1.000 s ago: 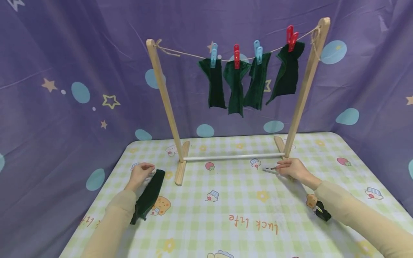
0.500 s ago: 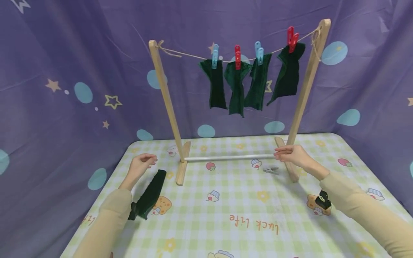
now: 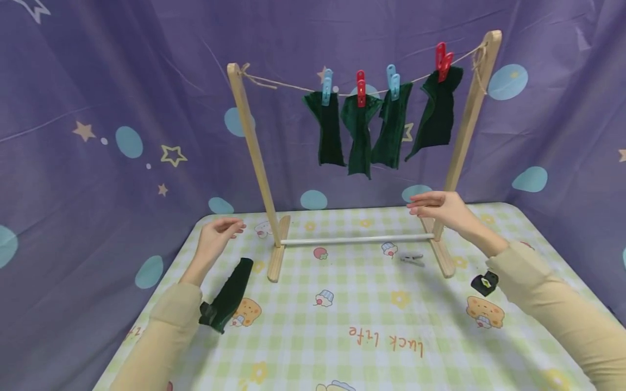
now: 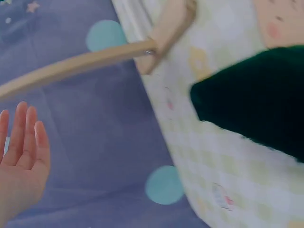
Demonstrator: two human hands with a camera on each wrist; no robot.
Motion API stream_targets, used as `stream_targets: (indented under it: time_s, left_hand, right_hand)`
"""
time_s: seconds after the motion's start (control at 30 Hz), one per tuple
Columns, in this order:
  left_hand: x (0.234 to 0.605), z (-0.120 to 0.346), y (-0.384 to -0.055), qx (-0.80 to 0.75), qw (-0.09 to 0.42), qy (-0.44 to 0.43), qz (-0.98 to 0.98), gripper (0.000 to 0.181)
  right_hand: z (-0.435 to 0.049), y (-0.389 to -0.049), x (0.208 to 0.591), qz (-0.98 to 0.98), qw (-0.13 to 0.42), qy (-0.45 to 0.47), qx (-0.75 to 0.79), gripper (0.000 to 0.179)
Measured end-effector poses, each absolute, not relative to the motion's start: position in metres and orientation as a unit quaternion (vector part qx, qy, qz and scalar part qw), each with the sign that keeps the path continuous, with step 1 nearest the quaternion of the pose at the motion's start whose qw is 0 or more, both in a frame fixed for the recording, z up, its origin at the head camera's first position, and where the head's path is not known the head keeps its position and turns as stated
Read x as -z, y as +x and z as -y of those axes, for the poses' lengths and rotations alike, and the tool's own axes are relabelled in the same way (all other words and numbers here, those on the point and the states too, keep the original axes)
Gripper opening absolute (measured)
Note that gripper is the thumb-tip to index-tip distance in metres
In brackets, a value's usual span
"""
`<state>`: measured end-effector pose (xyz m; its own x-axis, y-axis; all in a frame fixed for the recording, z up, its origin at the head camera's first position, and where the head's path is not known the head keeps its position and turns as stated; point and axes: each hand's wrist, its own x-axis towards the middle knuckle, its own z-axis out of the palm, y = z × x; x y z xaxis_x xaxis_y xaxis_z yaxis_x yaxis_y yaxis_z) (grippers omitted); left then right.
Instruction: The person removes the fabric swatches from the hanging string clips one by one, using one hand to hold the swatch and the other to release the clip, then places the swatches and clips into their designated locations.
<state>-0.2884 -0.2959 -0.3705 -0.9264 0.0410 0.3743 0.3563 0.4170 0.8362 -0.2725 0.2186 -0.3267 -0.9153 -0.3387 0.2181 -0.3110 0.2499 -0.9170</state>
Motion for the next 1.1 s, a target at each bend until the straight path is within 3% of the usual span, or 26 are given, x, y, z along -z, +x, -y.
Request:
stream_targets:
  time_s: [0.17, 0.27, 0.53, 1.1]
  left_hand:
    - [0.369, 0.291, -0.3, 0.554, 0.152, -0.166, 0.801, 0.027]
    - [0.327, 0.257, -0.267, 0.515, 0.166, -0.15, 0.827, 0.026]
    - [0.278, 0.211, -0.24, 0.511, 0.147, -0.165, 0.831, 0.025]
    - [0.255, 0.175, -0.281, 0.471, 0.177, -0.191, 0.843, 0.031]
  right_hand:
    - [-0.213, -0.269, 0.305, -0.804, -0.009, -0.189, 0.564, 0.044]
    - [-0.21, -0.268, 0.294, -0.806, -0.018, -0.188, 0.56, 0.042]
    - [-0.194, -0.27, 0.267, -0.802, -0.049, -0.233, 0.548, 0.037]
    - [-0.159, -0.273, 0.216, -0.815, -0.115, -0.249, 0.51, 0.037]
